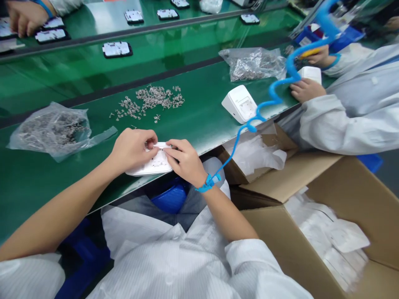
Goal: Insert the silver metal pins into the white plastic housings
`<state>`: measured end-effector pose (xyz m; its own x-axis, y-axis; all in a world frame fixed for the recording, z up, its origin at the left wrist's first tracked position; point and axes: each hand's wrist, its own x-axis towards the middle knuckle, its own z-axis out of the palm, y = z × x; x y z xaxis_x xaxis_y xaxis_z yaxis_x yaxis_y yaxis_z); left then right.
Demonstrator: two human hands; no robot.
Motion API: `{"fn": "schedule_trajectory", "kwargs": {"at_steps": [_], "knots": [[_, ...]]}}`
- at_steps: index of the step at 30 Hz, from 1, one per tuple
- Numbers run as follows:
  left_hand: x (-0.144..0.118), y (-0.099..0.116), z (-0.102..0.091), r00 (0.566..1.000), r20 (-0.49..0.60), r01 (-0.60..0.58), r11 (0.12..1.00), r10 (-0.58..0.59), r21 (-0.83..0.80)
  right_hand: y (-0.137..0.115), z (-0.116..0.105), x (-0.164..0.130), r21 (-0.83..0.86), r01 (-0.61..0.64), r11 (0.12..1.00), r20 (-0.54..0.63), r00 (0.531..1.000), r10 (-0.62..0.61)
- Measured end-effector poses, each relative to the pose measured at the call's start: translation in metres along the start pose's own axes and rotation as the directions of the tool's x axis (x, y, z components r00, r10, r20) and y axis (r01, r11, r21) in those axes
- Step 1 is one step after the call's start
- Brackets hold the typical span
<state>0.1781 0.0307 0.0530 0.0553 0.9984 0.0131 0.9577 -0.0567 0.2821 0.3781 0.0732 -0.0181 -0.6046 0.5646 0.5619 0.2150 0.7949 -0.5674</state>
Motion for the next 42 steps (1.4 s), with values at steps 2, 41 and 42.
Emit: {"fn": "schedule_trajectory", "kwargs": {"at_steps": [2, 41, 42], "knots": [[0.0, 0.0, 0.0, 1.0, -0.004, -0.003, 1.0, 0.003, 0.003, 0.0, 0.0, 0.001, -0.036, 0.031, 0.999, 0.02, 0.999, -0.031], [-0.014, 0.023, -0.008, 0.995, 0.086, 0.016, 0.938, -0.048, 0.347, -0.031, 0.0, 0.068, -0.373, -0.063, 0.925, 0.442, 0.865, 0.237], [-0.014, 0.024, -0.009, 0.994, 0.094, 0.025, 0.938, -0.061, 0.346, -0.03, 0.002, 0.067, -0.371, -0.064, 0.927, 0.439, 0.867, 0.235]]}}
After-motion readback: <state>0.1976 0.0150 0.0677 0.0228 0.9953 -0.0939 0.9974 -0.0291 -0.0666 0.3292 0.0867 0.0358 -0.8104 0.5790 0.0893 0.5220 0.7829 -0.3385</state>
